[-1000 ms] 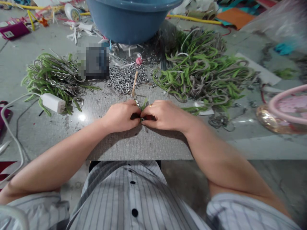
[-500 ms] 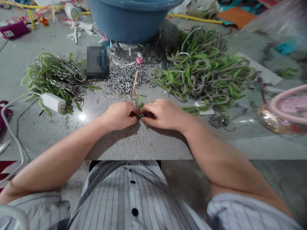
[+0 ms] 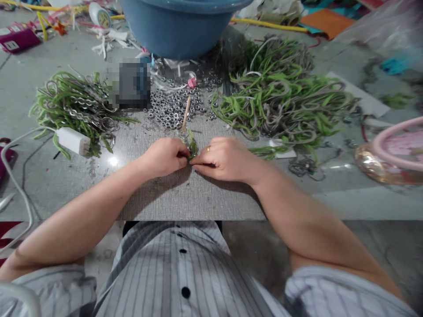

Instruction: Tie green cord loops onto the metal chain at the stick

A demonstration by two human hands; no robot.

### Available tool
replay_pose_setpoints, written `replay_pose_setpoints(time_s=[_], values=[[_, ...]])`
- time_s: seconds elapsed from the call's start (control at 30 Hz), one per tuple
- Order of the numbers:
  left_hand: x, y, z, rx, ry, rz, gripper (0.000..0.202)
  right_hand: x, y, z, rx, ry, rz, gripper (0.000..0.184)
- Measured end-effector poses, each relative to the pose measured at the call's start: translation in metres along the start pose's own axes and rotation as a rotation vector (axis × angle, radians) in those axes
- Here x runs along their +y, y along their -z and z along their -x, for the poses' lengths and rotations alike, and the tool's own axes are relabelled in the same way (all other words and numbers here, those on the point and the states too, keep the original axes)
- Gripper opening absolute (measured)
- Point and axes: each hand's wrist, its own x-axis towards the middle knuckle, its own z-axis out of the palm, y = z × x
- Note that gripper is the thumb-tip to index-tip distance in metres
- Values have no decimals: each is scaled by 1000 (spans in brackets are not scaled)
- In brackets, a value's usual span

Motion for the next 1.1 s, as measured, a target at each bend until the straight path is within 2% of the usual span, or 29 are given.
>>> replay_pose_setpoints(time_s=[0.27,0.47,0.67,0.87,1.1], values=[[0,-1,1,13,-6,-14,24,-5,2,0,-67,-58,114,29],[-2,-3,1,44,-35,-15,23,-9,5,-1,-131,-151,66,29],[-5,-4,2,66,-76,-36,22,-6,6,0,-142,-163,-52,27],[-4,-4,2,54,-75,-44,22,-4,3,1,-66,-149,-43,29],[-3,-5,3,35,-91,-82,21,-9,8,0,-152,-191,18,27]])
